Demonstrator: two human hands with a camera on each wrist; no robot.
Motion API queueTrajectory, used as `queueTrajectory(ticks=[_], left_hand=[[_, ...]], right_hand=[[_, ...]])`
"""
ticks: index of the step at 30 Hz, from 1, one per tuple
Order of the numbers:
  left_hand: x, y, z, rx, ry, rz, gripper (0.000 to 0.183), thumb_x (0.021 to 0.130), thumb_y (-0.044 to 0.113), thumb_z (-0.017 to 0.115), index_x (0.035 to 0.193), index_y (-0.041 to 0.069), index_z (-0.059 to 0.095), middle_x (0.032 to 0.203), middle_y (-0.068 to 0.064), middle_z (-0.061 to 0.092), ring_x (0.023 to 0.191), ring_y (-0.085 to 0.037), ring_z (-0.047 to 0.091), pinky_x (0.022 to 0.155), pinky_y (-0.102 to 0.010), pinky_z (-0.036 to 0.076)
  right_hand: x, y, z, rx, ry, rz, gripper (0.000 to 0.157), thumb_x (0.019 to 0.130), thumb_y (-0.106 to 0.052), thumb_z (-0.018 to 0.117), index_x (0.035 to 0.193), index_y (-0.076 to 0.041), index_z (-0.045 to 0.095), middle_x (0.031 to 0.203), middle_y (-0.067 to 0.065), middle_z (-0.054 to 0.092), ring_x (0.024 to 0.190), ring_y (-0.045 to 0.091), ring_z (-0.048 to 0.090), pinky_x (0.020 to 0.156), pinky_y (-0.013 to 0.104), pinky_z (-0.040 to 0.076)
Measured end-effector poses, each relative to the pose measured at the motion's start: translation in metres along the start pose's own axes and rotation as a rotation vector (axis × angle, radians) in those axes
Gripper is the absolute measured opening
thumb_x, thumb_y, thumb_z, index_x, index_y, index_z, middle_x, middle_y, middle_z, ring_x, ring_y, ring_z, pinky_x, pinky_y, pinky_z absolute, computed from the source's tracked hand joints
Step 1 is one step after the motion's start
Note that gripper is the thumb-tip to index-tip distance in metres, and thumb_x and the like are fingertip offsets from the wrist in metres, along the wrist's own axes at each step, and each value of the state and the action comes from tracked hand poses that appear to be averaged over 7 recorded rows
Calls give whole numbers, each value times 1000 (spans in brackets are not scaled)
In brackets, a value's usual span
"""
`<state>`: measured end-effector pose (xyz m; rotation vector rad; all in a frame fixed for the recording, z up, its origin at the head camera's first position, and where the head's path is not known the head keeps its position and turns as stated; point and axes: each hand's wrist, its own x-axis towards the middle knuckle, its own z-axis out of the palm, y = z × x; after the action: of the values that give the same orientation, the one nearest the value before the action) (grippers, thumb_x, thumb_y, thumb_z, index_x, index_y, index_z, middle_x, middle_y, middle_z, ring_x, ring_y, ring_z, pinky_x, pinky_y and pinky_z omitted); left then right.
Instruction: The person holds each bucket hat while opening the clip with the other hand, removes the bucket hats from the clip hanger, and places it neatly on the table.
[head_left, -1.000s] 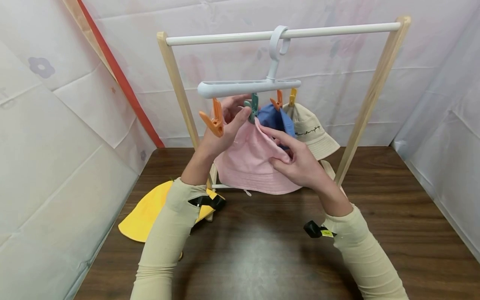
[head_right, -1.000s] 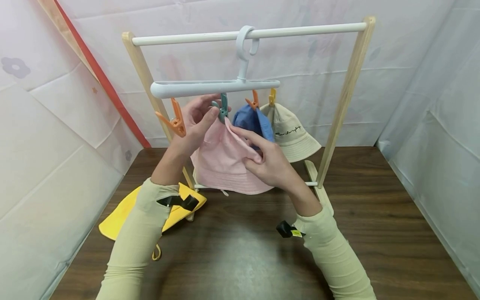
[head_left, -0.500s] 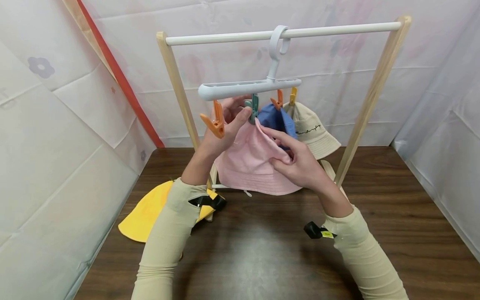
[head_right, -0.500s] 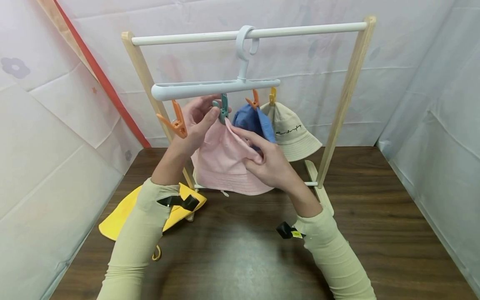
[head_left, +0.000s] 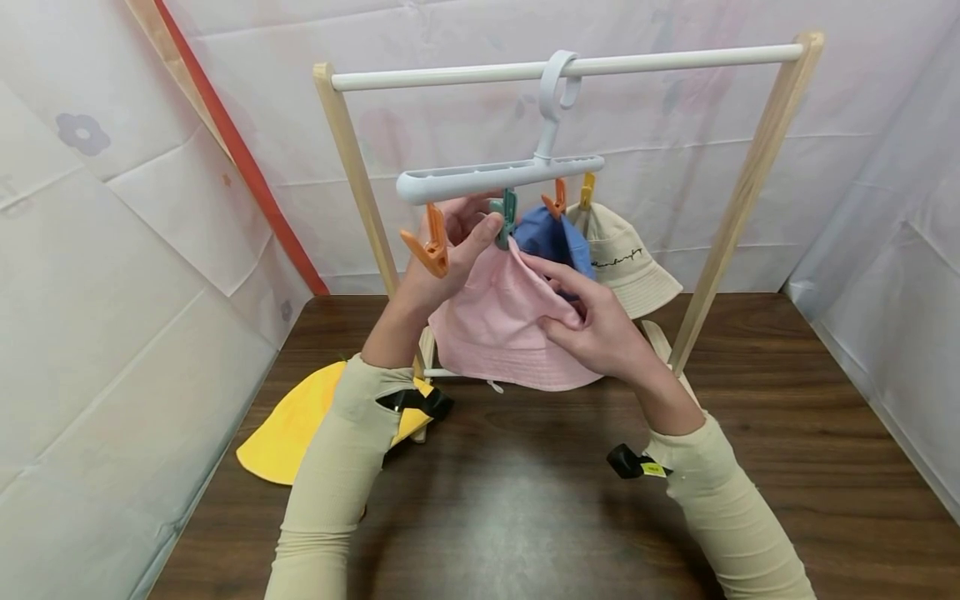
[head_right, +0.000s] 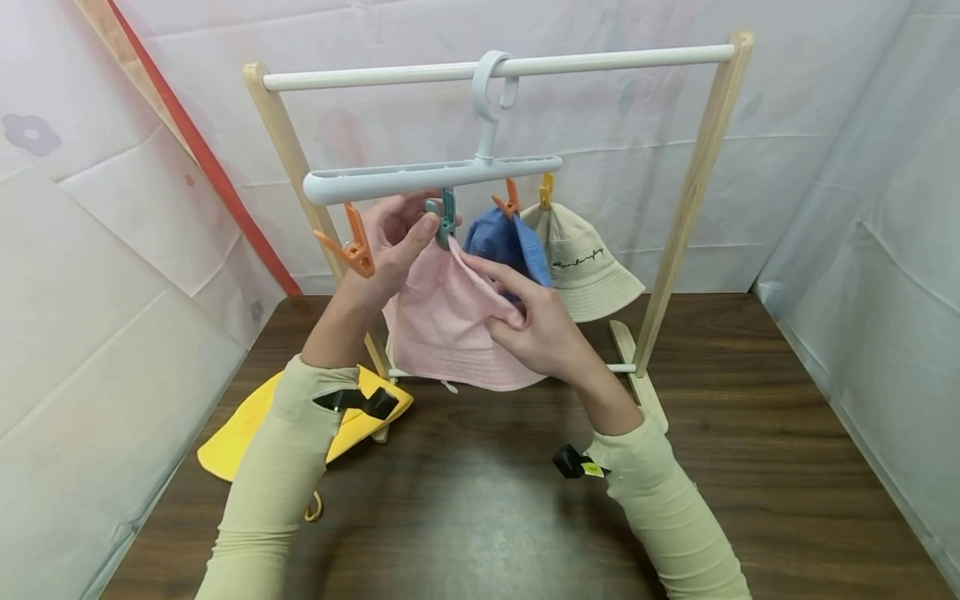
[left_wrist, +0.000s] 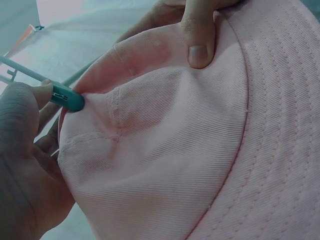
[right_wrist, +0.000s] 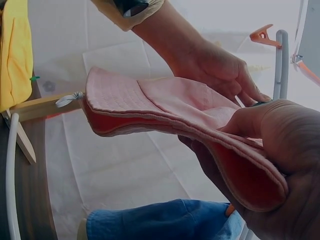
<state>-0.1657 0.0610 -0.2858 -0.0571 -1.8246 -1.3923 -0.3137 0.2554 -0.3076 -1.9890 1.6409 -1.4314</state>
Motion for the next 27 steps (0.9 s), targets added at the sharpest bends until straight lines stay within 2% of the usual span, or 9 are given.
queueTrajectory(ticks=[3, 8, 10, 12, 17, 21, 24, 27], left_hand=[[-1, 0, 0, -18, 2, -3, 39, 110, -1, 57, 148, -8, 63, 127, -29, 75, 104, -16, 78, 91, -23, 59], [-2, 0, 1, -45, 14, -13, 40, 111, 0, 56, 150, -7, 61, 133, -30, 74, 112, -28, 79, 95, -24, 60], [-2, 0, 2, -44, 18, -15, 41, 111, 0, 56, 151, -7, 61, 134, -31, 74, 111, -27, 78, 95, -23, 59], [-2, 0, 3, -41, 21, -10, 42, 111, 0, 55, 152, -8, 60, 137, -33, 73, 110, -25, 78, 93, -23, 59], [-1, 0, 4, -26, 26, 3, 43, 111, 0, 54, 152, -9, 59, 140, -35, 72, 109, -15, 77, 94, -22, 59], [-1, 1, 4, -32, 26, 3, 43, 111, -1, 53, 153, -10, 58, 141, -36, 71, 110, -11, 77, 96, -22, 60], [0, 1, 5, -48, 24, 3, 41, 111, -2, 53, 151, -10, 58, 140, -36, 71, 110, -12, 77, 97, -23, 60], [0, 1, 5, -62, 21, 3, 41, 111, -1, 53, 151, -11, 59, 139, -35, 72, 110, -15, 77, 97, -23, 59]], right_hand=[[0, -1, 1, 11, -3, 0, 75, 90, 19, 69, 161, -4, 60, 98, -6, 65, 74, 5, 48, 73, 19, 44], [1, -2, 2, 16, 2, -1, 74, 90, 19, 69, 160, -3, 60, 101, -2, 68, 74, 5, 49, 75, 19, 45], [1, -2, 3, 17, 5, 2, 74, 90, 18, 69, 160, -2, 60, 108, 3, 71, 75, 5, 50, 75, 19, 45], [1, -2, 4, 21, 7, 6, 74, 90, 18, 69, 160, -2, 60, 126, 8, 75, 76, 6, 53, 75, 19, 46], [1, -4, 4, 29, 5, 3, 74, 90, 18, 69, 161, 0, 59, 154, 16, 70, 77, 7, 55, 76, 19, 47], [1, -5, 5, 23, 8, 6, 72, 90, 17, 69, 160, 0, 60, 154, 19, 70, 80, 8, 58, 77, 18, 49], [1, -4, 5, 12, 11, 11, 70, 91, 16, 69, 159, -1, 61, 144, 20, 73, 81, 8, 59, 78, 19, 49], [0, -4, 5, 10, 12, 17, 71, 91, 16, 69, 160, -2, 60, 143, 19, 73, 80, 8, 58, 77, 18, 49]])
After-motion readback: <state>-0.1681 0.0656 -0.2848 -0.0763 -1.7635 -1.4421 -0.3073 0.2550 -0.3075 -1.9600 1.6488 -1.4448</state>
